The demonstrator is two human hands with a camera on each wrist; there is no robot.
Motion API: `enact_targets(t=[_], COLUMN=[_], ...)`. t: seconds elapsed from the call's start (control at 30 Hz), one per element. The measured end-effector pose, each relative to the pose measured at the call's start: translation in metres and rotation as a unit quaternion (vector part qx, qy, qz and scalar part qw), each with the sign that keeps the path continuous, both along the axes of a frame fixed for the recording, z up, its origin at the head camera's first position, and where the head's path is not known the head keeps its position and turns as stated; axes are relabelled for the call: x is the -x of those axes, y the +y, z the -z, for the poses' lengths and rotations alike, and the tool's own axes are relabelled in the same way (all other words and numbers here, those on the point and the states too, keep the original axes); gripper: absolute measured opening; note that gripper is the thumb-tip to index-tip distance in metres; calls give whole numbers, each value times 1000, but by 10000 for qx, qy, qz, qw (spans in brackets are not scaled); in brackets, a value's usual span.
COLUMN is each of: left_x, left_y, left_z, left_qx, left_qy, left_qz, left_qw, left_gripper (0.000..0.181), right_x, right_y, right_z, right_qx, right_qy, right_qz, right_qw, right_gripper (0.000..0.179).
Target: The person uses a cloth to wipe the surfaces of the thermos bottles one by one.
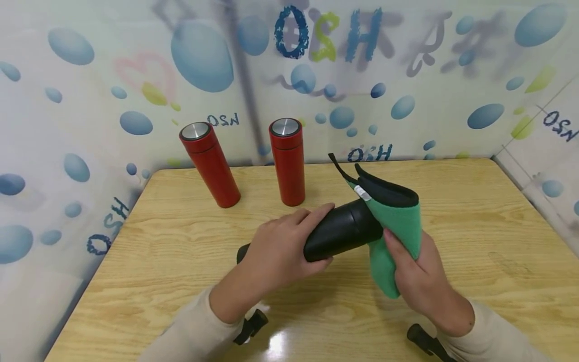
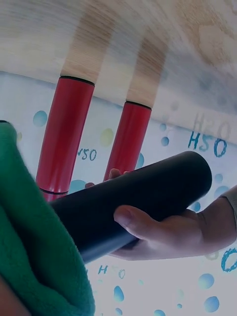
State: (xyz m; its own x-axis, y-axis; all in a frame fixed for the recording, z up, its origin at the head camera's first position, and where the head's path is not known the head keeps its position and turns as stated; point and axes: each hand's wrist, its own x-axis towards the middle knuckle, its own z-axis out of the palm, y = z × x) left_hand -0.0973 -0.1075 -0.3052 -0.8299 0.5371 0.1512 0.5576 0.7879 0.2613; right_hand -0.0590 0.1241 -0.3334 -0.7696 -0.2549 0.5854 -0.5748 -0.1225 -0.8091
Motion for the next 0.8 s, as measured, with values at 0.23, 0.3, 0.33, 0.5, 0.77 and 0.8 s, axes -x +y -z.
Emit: enact_targets(t=[0.23, 0.3, 0.33, 0.5, 0.77, 0.8], left_x=[-2, -4, -4, -5, -3, -4], left_y=[-2, -3, -3, -4, 6, 8], left_z=[-3, -4, -5, -6, 6, 6], left_qx=[-619, -1225, -1608, -3799, -6239, -6396], left_qy=[-2, -81, -152, -181, 991, 985], left_qz=[312, 467, 563, 1187, 2456, 2593], left_qw=[9976, 9913, 9853, 9172, 7352, 7169], left_gripper=[85, 87, 88, 88, 64, 63], right_x=[0, 0, 0, 1, 6, 6], right_y=[5, 6, 6, 5, -3, -4], right_z=[1, 1, 0, -2, -6, -5], right_qx=[628, 742, 759, 846, 781, 798], right_qy=[-66, -232, -380, -2069, -4540, -4682], right_qz=[289, 702, 894, 888, -162, -251], right_qw=[9976, 9945, 9924, 9706, 8874, 8797], right_gripper=[38, 37, 35, 25, 43, 44])
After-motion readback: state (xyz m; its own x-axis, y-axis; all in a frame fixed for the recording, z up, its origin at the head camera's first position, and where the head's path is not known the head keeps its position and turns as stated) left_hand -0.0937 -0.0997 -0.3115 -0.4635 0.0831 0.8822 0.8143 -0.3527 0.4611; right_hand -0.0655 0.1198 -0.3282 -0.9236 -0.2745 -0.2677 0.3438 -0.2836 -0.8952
